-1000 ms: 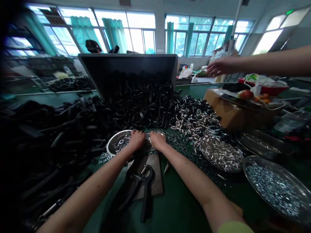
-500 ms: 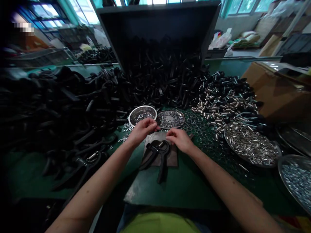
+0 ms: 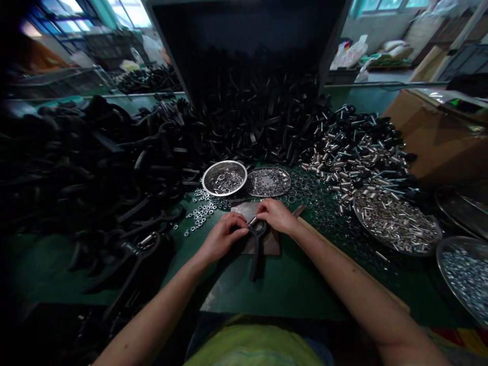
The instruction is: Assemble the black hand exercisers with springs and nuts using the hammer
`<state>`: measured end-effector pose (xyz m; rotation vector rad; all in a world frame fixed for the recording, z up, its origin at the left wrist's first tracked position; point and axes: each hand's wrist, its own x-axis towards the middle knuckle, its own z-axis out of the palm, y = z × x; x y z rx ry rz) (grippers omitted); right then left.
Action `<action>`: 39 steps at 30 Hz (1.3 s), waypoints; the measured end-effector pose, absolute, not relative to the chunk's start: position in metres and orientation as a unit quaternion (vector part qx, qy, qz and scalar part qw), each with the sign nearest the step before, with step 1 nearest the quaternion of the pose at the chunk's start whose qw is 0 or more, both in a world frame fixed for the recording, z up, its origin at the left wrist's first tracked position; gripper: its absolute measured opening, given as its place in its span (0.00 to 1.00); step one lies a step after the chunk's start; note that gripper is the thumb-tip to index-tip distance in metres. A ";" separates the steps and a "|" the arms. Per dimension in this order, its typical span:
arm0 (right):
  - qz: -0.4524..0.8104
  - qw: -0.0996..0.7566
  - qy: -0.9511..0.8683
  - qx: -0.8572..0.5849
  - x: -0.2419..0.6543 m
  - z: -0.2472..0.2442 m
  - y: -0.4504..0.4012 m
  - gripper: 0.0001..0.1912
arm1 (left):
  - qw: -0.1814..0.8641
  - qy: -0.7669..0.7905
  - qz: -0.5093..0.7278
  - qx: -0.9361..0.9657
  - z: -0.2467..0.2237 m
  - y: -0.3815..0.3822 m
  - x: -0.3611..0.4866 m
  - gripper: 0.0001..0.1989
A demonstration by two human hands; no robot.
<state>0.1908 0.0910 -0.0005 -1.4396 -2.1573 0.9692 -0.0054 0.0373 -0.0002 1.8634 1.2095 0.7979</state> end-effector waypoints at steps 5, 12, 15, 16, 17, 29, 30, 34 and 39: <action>0.338 0.171 -0.770 -0.513 0.188 0.002 0.092 0.02 | 0.343 0.462 0.276 0.770 -0.005 0.040 0.006 0.03; 0.270 0.169 -0.786 -0.529 0.191 0.002 0.080 0.02 | 0.358 0.438 0.220 0.795 -0.010 0.049 0.010 0.08; 0.252 0.172 -0.788 -0.535 0.194 -0.002 0.078 0.04 | 0.346 0.432 0.202 0.808 -0.014 0.054 0.012 0.09; 0.248 0.174 -0.788 -0.536 0.194 -0.003 0.076 0.05 | 0.342 0.430 0.199 0.812 -0.014 0.054 0.013 0.09; 0.246 0.176 -0.788 -0.536 0.195 -0.002 0.074 0.06 | 0.340 0.429 0.196 0.814 -0.015 0.054 0.013 0.09; 0.068 0.094 -0.749 -0.652 0.282 0.029 -0.013 0.14 | 0.428 0.488 0.168 0.741 -0.017 0.060 0.013 0.15; 0.055 0.064 -0.729 -0.679 0.291 0.027 -0.023 0.14 | 0.432 0.492 0.168 0.737 -0.014 0.059 0.013 0.14; 0.030 -0.003 -0.684 -0.729 0.311 0.006 -0.048 0.10 | 0.437 0.493 0.202 0.725 -0.007 0.052 0.015 0.08; 0.064 0.046 -0.678 -0.731 0.303 0.009 -0.036 0.13 | 0.424 0.505 0.248 0.710 -0.013 0.049 0.014 0.03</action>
